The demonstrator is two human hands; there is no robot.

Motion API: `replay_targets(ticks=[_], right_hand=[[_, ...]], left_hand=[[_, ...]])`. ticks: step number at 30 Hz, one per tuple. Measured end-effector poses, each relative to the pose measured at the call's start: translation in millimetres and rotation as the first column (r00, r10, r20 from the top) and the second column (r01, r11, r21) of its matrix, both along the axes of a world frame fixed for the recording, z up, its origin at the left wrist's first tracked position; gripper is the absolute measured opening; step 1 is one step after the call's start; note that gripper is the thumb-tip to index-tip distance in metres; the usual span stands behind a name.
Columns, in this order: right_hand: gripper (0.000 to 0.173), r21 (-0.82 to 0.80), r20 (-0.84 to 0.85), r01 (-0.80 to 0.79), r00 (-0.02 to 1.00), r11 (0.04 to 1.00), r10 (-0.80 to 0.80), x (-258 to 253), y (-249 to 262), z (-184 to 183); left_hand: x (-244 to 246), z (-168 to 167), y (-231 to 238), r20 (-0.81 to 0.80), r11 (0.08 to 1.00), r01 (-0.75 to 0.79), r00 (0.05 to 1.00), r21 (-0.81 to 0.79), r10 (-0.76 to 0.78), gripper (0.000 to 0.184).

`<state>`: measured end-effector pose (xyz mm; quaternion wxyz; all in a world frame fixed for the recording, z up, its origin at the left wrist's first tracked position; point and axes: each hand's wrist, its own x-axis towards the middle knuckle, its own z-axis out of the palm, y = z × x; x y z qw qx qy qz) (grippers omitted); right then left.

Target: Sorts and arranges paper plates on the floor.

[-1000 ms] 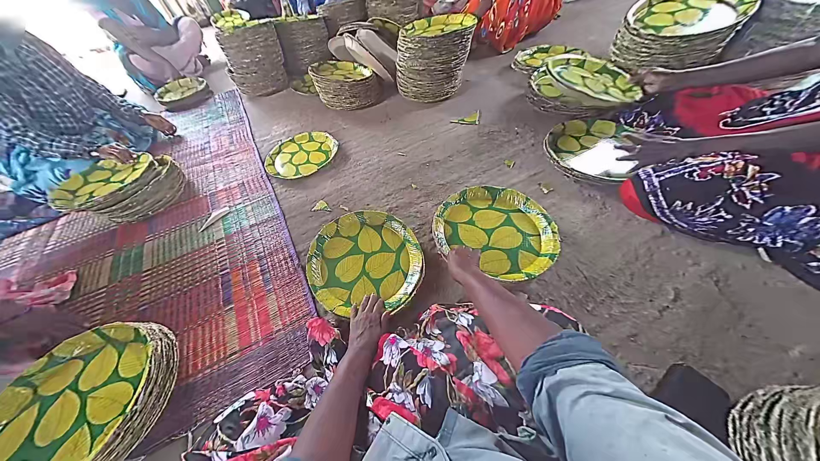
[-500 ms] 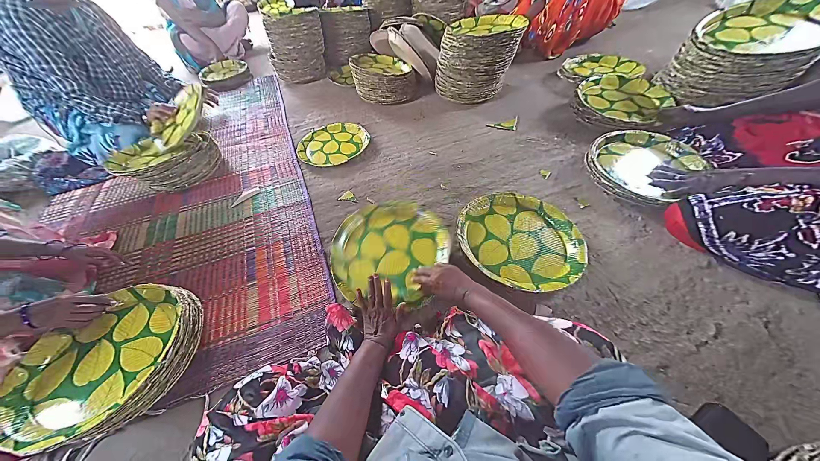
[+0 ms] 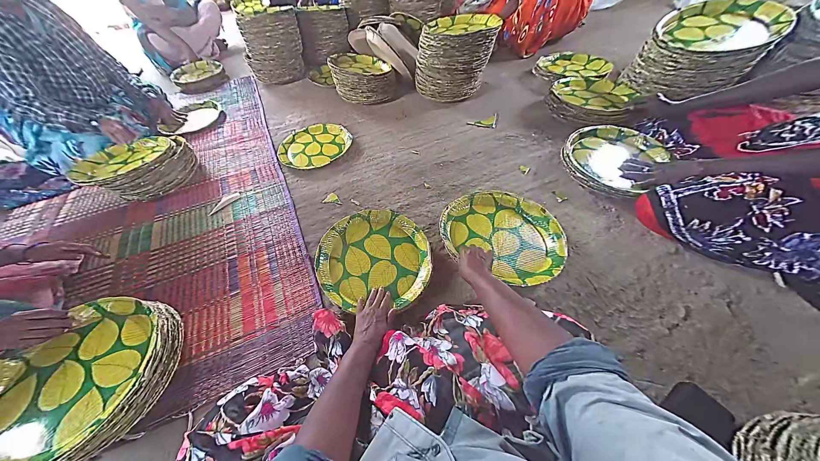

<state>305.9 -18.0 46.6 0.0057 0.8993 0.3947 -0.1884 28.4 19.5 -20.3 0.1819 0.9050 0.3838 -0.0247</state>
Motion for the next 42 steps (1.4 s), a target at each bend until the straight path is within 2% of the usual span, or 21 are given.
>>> replay_targets(ticks=[3, 4, 6, 7, 9, 11, 12, 14, 15, 17, 19, 21, 23, 29, 32, 34, 36, 38, 40, 41, 42], right_hand=[[0.037, 0.26, 0.115, -0.035, 0.993, 0.965, 0.005, 5, -3, 6], [0.034, 0.377, 0.191, -0.102, 0.981, 0.921, 0.03, 3, -3, 9], [0.024, 0.538, 0.278, -0.304, 0.944, 0.786, 0.176, -8, -4, 13], [0.023, 0.535, 0.285, -0.42, 0.907, 0.734, 0.311, -16, -5, 14], [0.028, 0.428, 0.233, -0.639, 0.761, 0.639, 0.605, -35, -5, 11], [0.03, 0.295, 0.137, -0.783, 0.602, 0.548, 0.786, -43, 4, -3], [0.031, 0.213, 0.079, -0.799, 0.588, 0.563, 0.805, -44, 7, -9], [0.041, 0.076, 0.013, -0.698, 0.715, 0.712, 0.699, -40, 8, -11], [0.046, 0.078, 0.033, -0.601, 0.799, 0.796, 0.6, -36, 6, -10], [0.048, 0.116, 0.061, -0.339, 0.941, 0.934, 0.334, -27, 3, -5], [0.051, 0.054, 0.018, -0.132, 0.991, 0.99, 0.131, -15, -1, -1], [0.042, -0.137, 0.003, -0.073, 0.997, 0.988, 0.074, -9, -4, 7], [0.037, -0.2, 0.004, -0.072, 0.997, 0.977, 0.074, -7, -1, 9], [0.04, 0.015, 0.039, -0.06, 0.997, 0.998, 0.059, 7, -2, 7], [0.032, 0.337, 0.18, -0.095, 0.983, 0.937, 0.035, 3, -1, 16], [0.032, 0.491, 0.202, -0.239, 0.967, 0.837, 0.158, -12, 1, 25], [0.035, 0.524, 0.181, -0.418, 0.906, 0.743, 0.382, -38, 1, 24], [0.035, 0.368, 0.146, -0.659, 0.737, 0.656, 0.659, -63, 3, 16], [0.032, 0.166, 0.019, -0.807, 0.577, 0.567, 0.816, -74, 7, 4], [0.034, 0.109, -0.017, -0.83, 0.548, 0.547, 0.836, -73, 9, -3], [0.04, 0.088, -0.011, -0.817, 0.571, 0.57, 0.821, -69, 10, -7]], left_hand=[[0, 2, 0, 0.017, 1.0, -0.019, 1.0, -0.01, 0.019, 0.056], [0, 1, -2, 0.083, 0.999, -0.044, 0.996, 0.029, 0.041, 0.058], [0, -9, -8, 0.341, 0.955, -0.133, 0.939, 0.265, 0.036, 0.065], [1, -10, -9, 0.434, 0.907, -0.188, 0.901, 0.377, 0.006, 0.068], [1, -10, -9, 0.496, 0.821, -0.255, 0.867, 0.511, -0.04, 0.069], [-2, -9, -10, 0.445, 0.841, -0.217, 0.895, 0.496, -0.031, 0.065], [-4, -7, -10, 0.36, 0.903, -0.158, 0.933, 0.4, 0.004, 0.061], [-4, 1, -6, 0.116, 0.994, -0.047, 0.993, 0.095, 0.036, 0.053], [-4, 3, -4, 0.06, 0.999, -0.023, 0.998, 0.027, 0.021, 0.051], [-3, 4, -3, 0.062, 1.0, -0.014, 0.998, 0.012, 0.013, 0.049], [-2, 4, -3, 0.065, 0.999, -0.011, 0.998, 0.03, 0.009, 0.047], [-1, 6, -2, 0.06, 0.999, -0.015, 0.998, 0.032, 0.013, 0.046], [-1, 6, -2, 0.066, 0.999, -0.02, 0.998, 0.033, 0.018, 0.046], [-1, 8, -2, 0.045, 1.0, -0.023, 0.999, -0.008, 0.023, 0.047], [-1, 8, -1, 0.069, 0.998, -0.037, 0.997, -0.041, 0.04, 0.048], [-2, 7, -4, 0.241, 0.995, -0.095, 0.965, -0.037, 0.101, 0.049], [-5, 5, -7, 0.527, 0.973, -0.23, 0.831, 0.034, 0.178, 0.052], [-13, 6, -4, 0.699, 0.899, -0.424, 0.675, 0.106, 0.236, 0.062], [-26, 9, 14, 0.779, 0.816, -0.568, 0.56, 0.113, 0.282, 0.067], [-36, 12, 25, 0.773, 0.789, -0.608, 0.544, 0.095, 0.326, 0.065], [-47, 17, 35, 0.737, 0.78, -0.625, 0.541, 0.03, 0.405, 0.061]])
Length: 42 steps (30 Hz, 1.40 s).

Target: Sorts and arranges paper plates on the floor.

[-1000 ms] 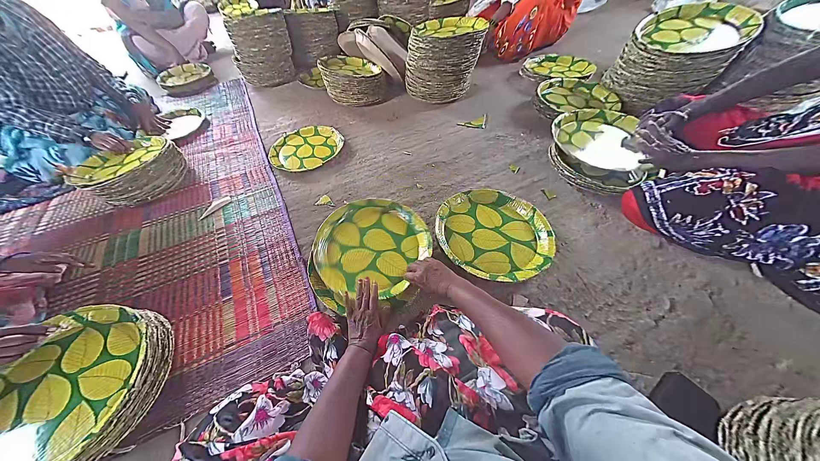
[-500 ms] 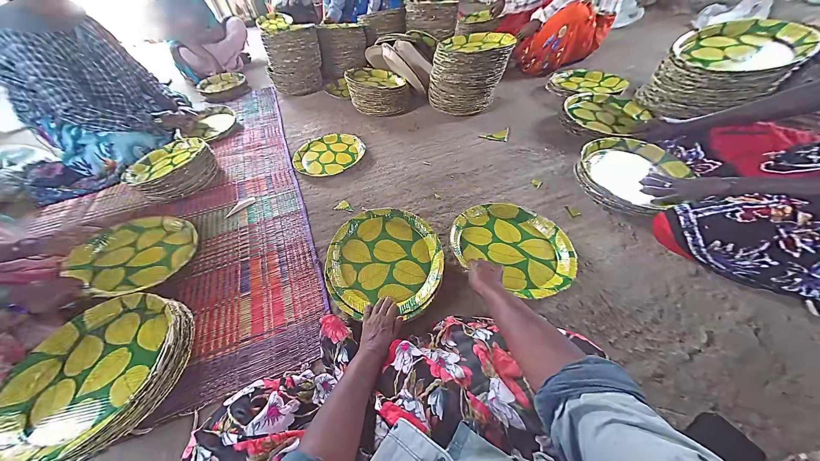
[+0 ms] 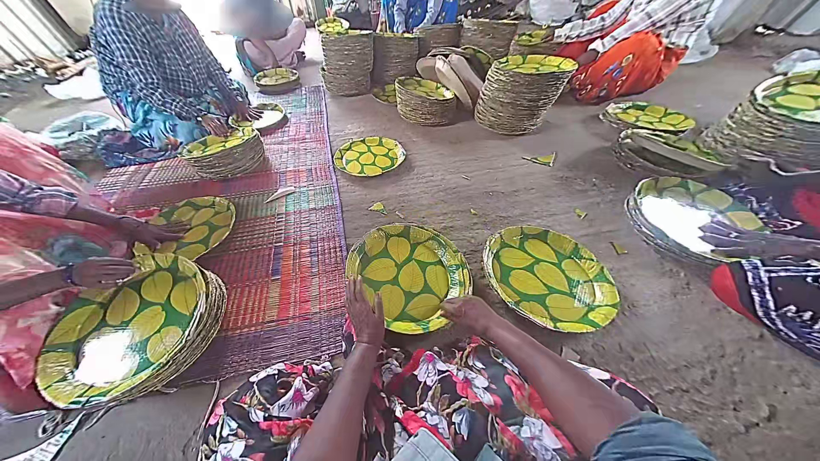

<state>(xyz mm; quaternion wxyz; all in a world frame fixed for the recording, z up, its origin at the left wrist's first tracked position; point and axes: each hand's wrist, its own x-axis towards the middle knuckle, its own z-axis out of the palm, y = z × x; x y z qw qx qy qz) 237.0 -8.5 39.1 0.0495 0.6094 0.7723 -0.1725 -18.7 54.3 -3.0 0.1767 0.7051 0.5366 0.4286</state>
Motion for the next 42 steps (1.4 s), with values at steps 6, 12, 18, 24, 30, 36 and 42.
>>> replay_targets(ticks=[6, 12, 18, 24, 30, 36, 42], right_hand=[[0.075, -0.076, -0.083, 0.679, 0.726, 0.731, -0.683, 32, 4, -8], [0.052, -0.376, -0.501, 0.795, 0.258, 0.476, -0.826, 18, 13, -3], [0.037, -0.301, -0.74, 0.742, 0.215, 0.6, -0.637, -62, 75, 48], [0.041, -0.479, -0.724, 0.545, 0.197, 0.688, -0.661, -163, 97, 54], [0.041, -0.372, -0.629, 0.571, 0.424, 0.732, -0.651, -116, 58, 41], [0.044, -0.073, -0.132, 0.645, 0.75, 0.761, -0.648, 36, 6, 65], [0.052, -0.089, 0.089, 0.76, 0.65, 0.644, -0.754, 92, -29, 26]], left_hand=[[-37, -2, 33, 0.35, 0.707, 0.158, 0.927, -0.689, 0.133, 0.05], [-33, -7, 49, 0.525, 0.673, 0.357, 0.85, -0.648, 0.054, 0.042], [-78, 46, 72, 0.581, 0.879, 0.063, 0.772, -0.472, 0.257, 0.041], [-176, 100, 55, 0.506, 0.84, -0.534, 0.701, -0.095, 0.502, 0.048], [-172, 112, 47, 0.516, 0.815, -0.579, 0.703, 0.015, 0.489, 0.042], [-73, 97, 36, 0.206, 0.986, -0.062, 0.974, -0.153, 0.093, 0.038], [-12, 56, 9, -0.153, 0.934, 0.148, 0.966, -0.326, -0.207, 0.046]])
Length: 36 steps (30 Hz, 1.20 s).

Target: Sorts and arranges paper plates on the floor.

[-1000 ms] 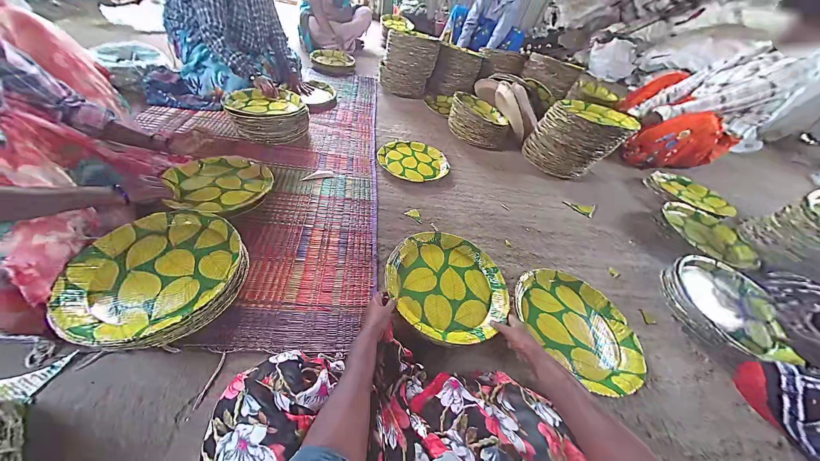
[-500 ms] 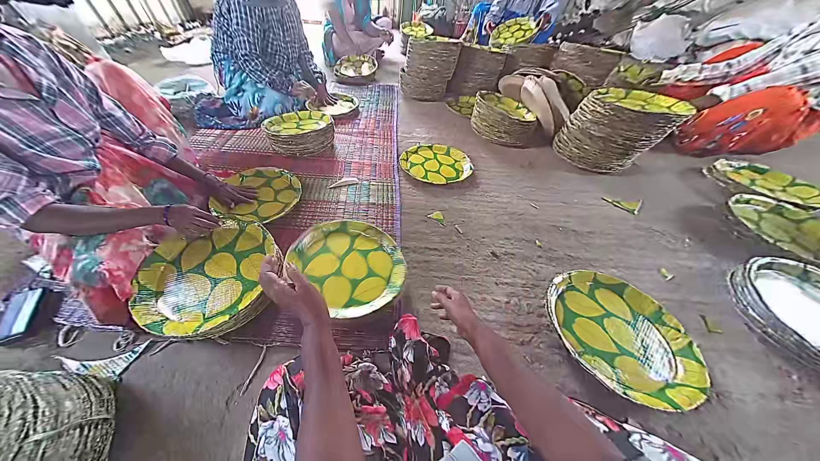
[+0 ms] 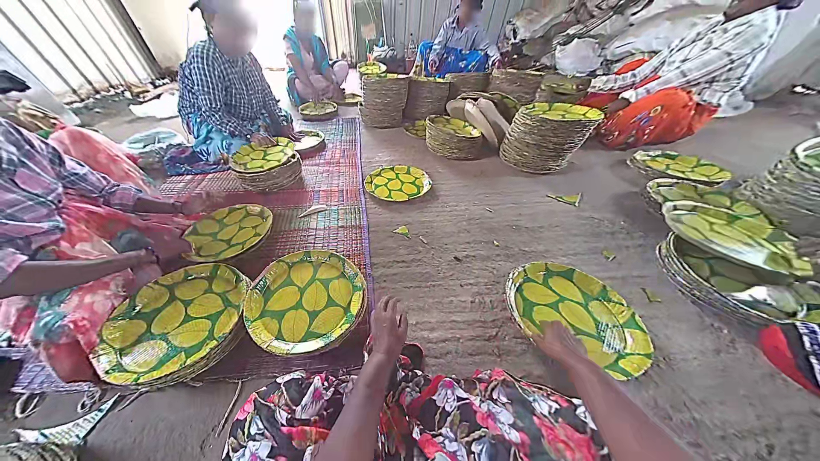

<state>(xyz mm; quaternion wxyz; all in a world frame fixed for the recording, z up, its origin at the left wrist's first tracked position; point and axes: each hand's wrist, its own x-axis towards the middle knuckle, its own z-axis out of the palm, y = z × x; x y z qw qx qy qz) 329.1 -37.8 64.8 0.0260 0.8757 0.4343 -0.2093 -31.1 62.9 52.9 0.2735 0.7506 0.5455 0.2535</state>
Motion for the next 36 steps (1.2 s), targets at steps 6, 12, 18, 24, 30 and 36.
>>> replay_targets(ticks=[6, 12, 18, 24, 30, 36], right_hand=[[0.056, -0.077, -0.025, 0.033, 0.999, 0.996, -0.035, -4, 20, -10], [0.044, -0.161, 0.022, -0.05, 0.998, 0.986, 0.054, -10, 23, -19], [0.036, -0.125, 0.043, 0.007, 0.999, 0.992, -0.001, -20, 21, -12], [0.04, 0.144, 0.081, 0.018, 0.996, 0.989, -0.03, -10, 10, -9], [0.024, 0.53, 0.301, -0.489, 0.872, 0.693, 0.385, -51, 14, 2], [0.027, -0.012, -0.005, -0.7, 0.714, 0.714, 0.7, -66, 16, -23]], left_hand=[[-66, -22, 20, -0.377, 0.92, -0.353, 0.886, -0.171, 0.269, 0.069], [-71, -39, 13, -0.473, 0.901, -0.309, 0.87, -0.306, 0.138, 0.057], [-60, -39, 9, -0.447, 0.916, -0.266, 0.888, -0.3, 0.111, 0.058], [-69, -51, 5, -0.21, 0.958, -0.223, 0.96, -0.182, 0.184, 0.058], [-8, -19, -3, -0.082, 0.947, -0.146, 0.981, 0.285, 0.176, 0.065], [47, -16, -18, -0.342, 0.973, 0.203, 0.927, 0.108, -0.155, 0.058]])
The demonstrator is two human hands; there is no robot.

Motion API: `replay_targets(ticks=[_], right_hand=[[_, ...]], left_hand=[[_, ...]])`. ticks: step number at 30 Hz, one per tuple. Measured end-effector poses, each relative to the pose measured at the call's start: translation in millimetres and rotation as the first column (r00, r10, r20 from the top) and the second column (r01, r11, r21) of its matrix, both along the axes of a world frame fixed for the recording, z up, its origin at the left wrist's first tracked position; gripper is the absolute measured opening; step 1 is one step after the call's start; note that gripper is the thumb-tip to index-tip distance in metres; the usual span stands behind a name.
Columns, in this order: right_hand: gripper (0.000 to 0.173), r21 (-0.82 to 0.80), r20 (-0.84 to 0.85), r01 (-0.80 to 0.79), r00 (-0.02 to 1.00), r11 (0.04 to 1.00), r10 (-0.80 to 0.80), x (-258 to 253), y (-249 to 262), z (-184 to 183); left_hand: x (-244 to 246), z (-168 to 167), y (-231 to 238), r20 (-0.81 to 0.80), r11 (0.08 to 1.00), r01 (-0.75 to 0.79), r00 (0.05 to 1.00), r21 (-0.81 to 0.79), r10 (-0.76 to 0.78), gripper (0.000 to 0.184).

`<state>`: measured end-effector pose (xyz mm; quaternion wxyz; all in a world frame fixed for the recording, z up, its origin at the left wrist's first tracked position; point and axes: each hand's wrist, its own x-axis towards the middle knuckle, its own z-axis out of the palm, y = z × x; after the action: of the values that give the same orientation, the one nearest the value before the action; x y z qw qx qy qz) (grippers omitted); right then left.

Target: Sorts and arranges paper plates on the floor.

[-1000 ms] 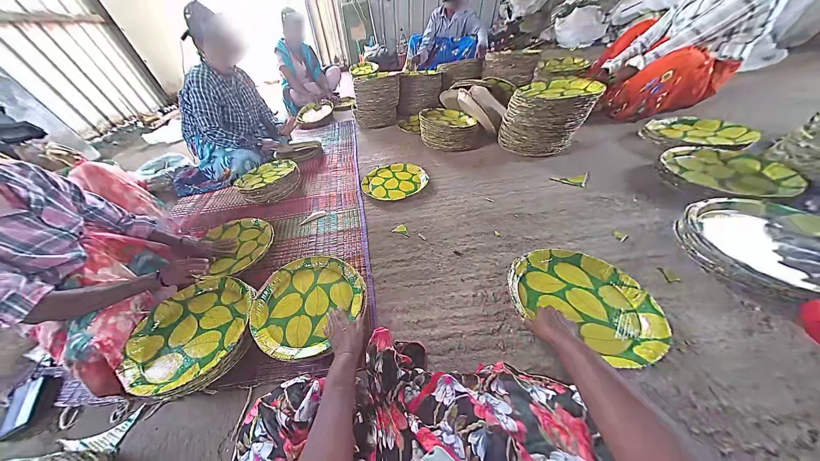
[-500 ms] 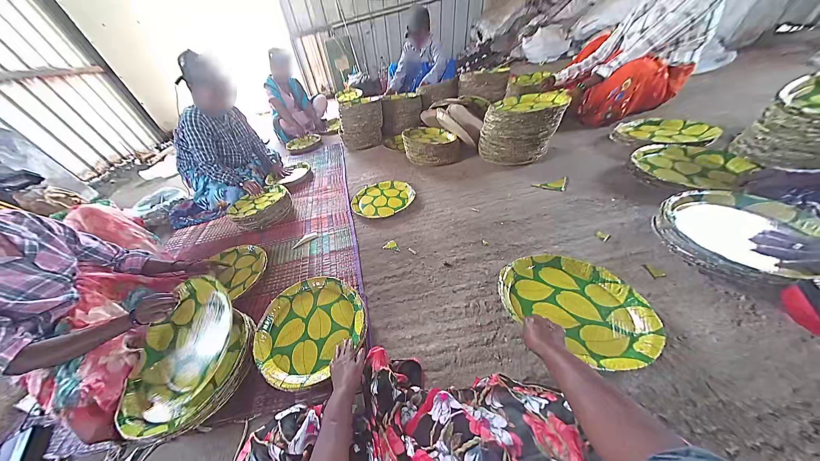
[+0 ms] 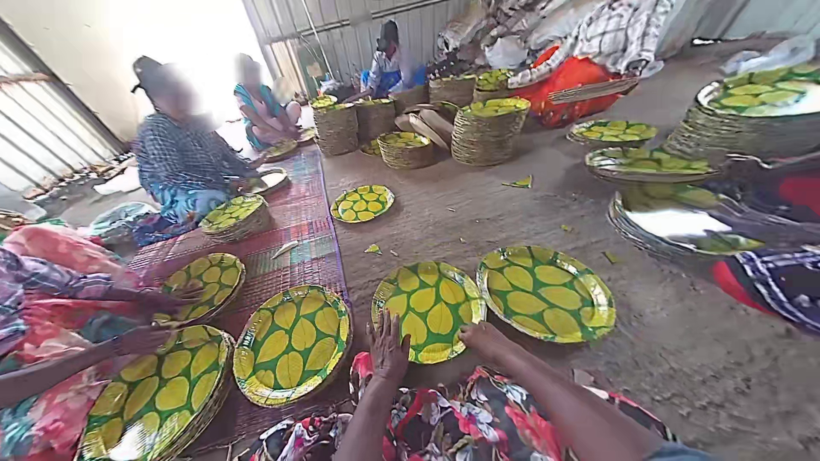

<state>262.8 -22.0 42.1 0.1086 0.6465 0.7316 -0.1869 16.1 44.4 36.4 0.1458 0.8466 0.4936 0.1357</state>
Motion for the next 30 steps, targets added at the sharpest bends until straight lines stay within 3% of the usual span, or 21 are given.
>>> replay_targets(ticks=[3, 5, 8, 10, 13, 16, 19, 22, 25, 28, 30], right_hand=[[0.036, -0.047, -0.006, 0.194, 0.981, 0.98, -0.194, 22, -1, 3], [0.043, 0.066, -0.102, 0.37, 0.926, 0.927, -0.362, 35, 0, 13], [0.048, 0.125, -0.106, 0.62, 0.785, 0.775, -0.611, 54, 2, 11], [0.054, 0.037, -0.032, 0.682, 0.732, 0.731, -0.681, 65, 1, 2], [0.042, -0.07, 0.085, 0.691, 0.723, 0.719, -0.686, 67, 0, -3], [0.035, -0.03, 0.084, 0.709, 0.704, 0.704, -0.705, 61, 2, 3], [0.039, 0.11, -0.072, 0.755, 0.654, 0.646, -0.753, 64, 1, 8], [0.039, 0.289, -0.193, 0.721, 0.688, 0.63, -0.699, 66, 3, 24], [0.036, 0.395, -0.231, 0.527, 0.85, 0.753, -0.473, 49, 2, 23], [0.032, 0.313, -0.228, 0.234, 0.959, 0.921, -0.166, 27, 0, 13], [0.028, 0.236, -0.188, 0.066, 0.982, 0.97, -0.021, 17, 2, 4]], left_hand=[[5, -30, -7, -0.243, 0.958, 0.071, 0.96, -0.278, -0.142, 0.059], [0, -46, -15, -0.258, 0.949, 0.113, 0.947, -0.295, -0.192, 0.057], [-2, -40, -21, -0.232, 0.952, 0.126, 0.953, -0.279, -0.194, 0.051], [-2, -37, -20, -0.254, 0.958, 0.105, 0.951, -0.265, -0.175, 0.048], [-1, -41, -21, -0.269, 0.978, 0.093, 0.953, -0.185, -0.141, 0.044], [-1, -43, -20, -0.291, 0.983, 0.08, 0.948, -0.168, -0.127, 0.046], [1, -44, -17, -0.348, 0.953, 0.057, 0.923, -0.297, -0.164, 0.056], [3, -45, -16, -0.339, 0.945, 0.059, 0.925, -0.322, -0.173, 0.058], [-1, -50, -20, -0.158, 0.985, 0.063, 0.984, -0.16, -0.088, 0.063], [-3, -63, -24, 0.055, 0.982, 0.039, 0.997, 0.184, -0.05, 0.07], [-4, -62, -26, 0.048, 0.967, 0.072, 0.995, 0.243, -0.086, 0.069]])
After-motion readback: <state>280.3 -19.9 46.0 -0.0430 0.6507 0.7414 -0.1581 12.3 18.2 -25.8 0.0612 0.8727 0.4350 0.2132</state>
